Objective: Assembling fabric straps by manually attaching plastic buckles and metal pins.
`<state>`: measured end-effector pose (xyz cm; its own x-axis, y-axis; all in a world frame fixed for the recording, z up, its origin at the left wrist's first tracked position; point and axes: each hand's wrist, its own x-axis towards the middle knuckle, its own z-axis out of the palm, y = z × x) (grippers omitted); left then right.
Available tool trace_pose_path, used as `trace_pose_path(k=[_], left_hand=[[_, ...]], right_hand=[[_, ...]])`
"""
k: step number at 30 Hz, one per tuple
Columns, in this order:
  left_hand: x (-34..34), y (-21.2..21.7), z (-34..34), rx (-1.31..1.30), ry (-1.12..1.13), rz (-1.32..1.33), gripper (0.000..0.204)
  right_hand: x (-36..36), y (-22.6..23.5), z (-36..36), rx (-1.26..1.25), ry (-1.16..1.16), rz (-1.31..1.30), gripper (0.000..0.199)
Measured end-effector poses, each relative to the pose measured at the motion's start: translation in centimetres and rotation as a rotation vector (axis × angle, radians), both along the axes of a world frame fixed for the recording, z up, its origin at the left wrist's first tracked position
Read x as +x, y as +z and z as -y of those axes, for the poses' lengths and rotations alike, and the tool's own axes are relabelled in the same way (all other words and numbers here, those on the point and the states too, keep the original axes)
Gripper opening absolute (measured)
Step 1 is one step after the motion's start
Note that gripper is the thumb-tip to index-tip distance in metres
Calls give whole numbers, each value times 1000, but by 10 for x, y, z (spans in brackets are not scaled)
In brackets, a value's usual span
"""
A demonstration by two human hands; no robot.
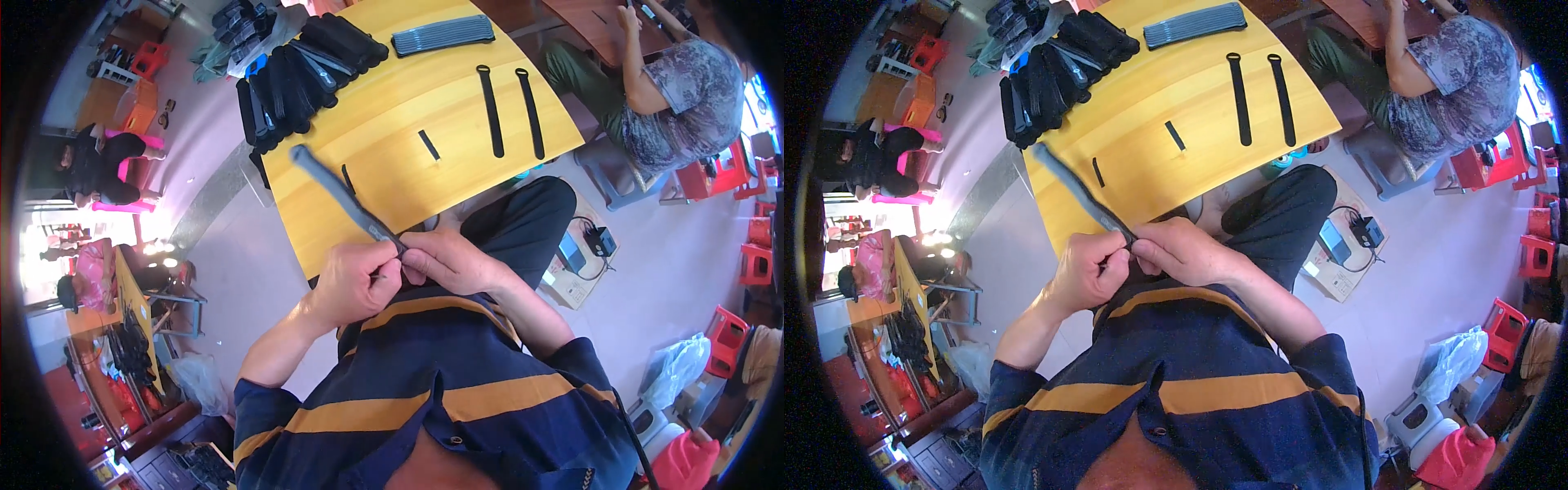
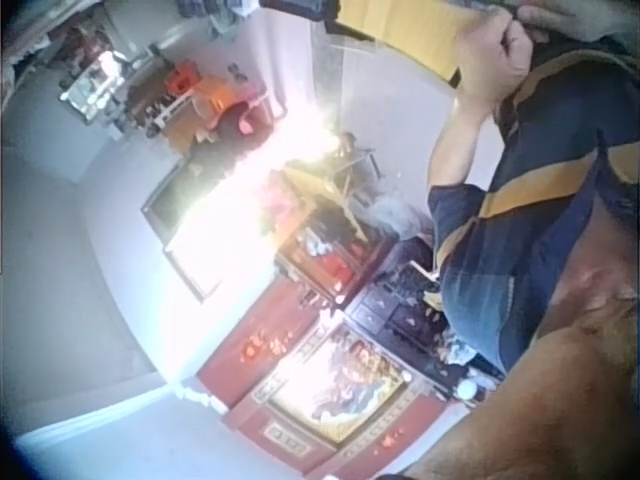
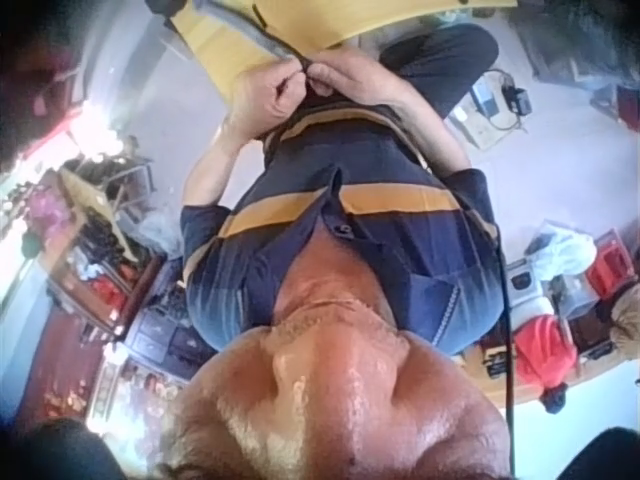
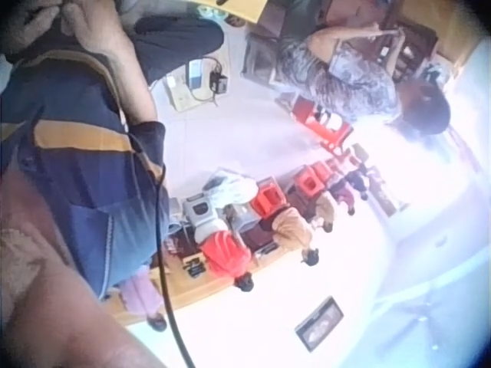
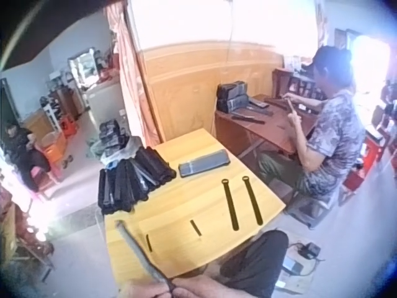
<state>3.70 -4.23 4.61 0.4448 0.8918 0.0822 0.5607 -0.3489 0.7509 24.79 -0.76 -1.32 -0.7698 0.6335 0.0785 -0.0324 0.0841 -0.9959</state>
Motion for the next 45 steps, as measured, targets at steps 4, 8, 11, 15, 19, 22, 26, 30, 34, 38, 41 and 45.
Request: trace_pose_path(k=[4,8,11,15,19,22,26,30,34,38,41,45], left_hand=[[-25,6,-9,-895,-132,437,19],[-40,-7,-1,-1035,-168,494,25],[-19,1,12,-293,-111,113,35],[-16,9,24,-77,9,-91,46],[-24,1,29,2,54,-56,42],[-38,7,31,-79,-13,-5,38],[-80,31,19,-245,-276,19,35],[-165,59,-2,-451,-313,-10,46],[-257,60,-2,-612,-73,19,47],[-383,58,42,-402,650,412,37],[-408,59,66,-321,552,475,45],[-331,80,36,-336,428,377,49]], right_hand=[[6,10,3,99,70,-34,26],[-3,6,10,102,136,6,21],[-12,-8,15,226,25,103,19],[-22,2,19,355,-74,146,18],[-25,8,23,317,-72,182,20],[-21,20,21,281,57,167,23],[-4,25,14,367,198,217,28],[37,33,4,383,195,301,32],[71,43,-1,373,151,433,34],[138,33,-12,258,31,671,32],[161,29,-9,76,-33,656,30],[126,25,-2,-78,-22,431,28]])
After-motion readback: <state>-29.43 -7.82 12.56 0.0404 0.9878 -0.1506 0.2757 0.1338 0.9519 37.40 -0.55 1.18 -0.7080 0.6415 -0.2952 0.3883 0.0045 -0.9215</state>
